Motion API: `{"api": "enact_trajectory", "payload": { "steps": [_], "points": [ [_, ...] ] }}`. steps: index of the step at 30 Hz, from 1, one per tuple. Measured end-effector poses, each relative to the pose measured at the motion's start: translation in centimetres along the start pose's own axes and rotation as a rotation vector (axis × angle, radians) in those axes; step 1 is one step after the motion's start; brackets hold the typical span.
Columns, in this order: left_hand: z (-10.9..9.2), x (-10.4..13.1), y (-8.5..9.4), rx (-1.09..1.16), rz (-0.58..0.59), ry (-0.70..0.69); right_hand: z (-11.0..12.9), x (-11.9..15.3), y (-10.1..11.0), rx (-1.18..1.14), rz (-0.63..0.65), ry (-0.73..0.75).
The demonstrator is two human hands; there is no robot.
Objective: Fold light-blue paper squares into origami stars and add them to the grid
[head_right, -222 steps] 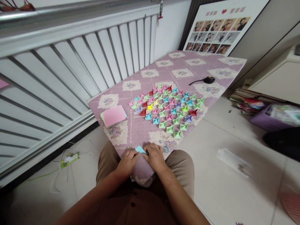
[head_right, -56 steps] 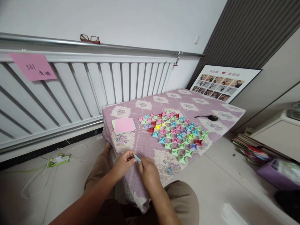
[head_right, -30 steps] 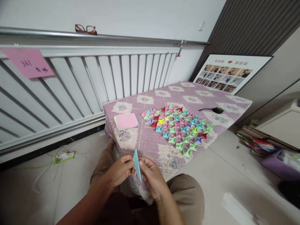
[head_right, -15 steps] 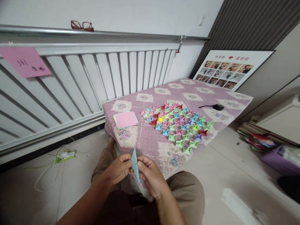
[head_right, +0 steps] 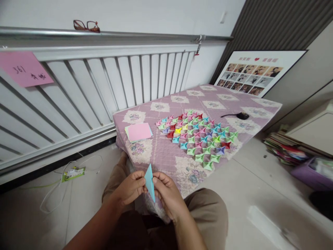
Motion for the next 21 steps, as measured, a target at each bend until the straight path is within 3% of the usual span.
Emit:
{"api": "enact_trajectory", "payload": {
  "steps": [5, 8, 15, 21],
  "points": [
    [-0.3, -0.2, 0.3, -0.116, -0.075, -0.011, 1.2, -0.2, 1.5, 0.303, -0.160, 0.193],
    [-0.3, -0.3, 0.4, -0.171, -0.099, -0.013, 1.7, -0.2, 1.8, 0.478, -0.162, 0.263],
    [0.3, -0.2, 0.3, -0.034, -0.048, 0.010, 3.1, 0.8, 0.7, 0.761, 0.011, 0.305],
    [1.1, -0.1, 0.2, 0.181, 0.003, 0.087, 5.0, 1.7, -0.4, 1.091, 0.216, 0.474]
  ]
}}
Point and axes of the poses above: each hand's wrist, its own x-axis away from the middle knuckle, its own y-axis out of the back of the hand, z = x × y, the point moved 5 cm from there along -x, towards the middle knuckle
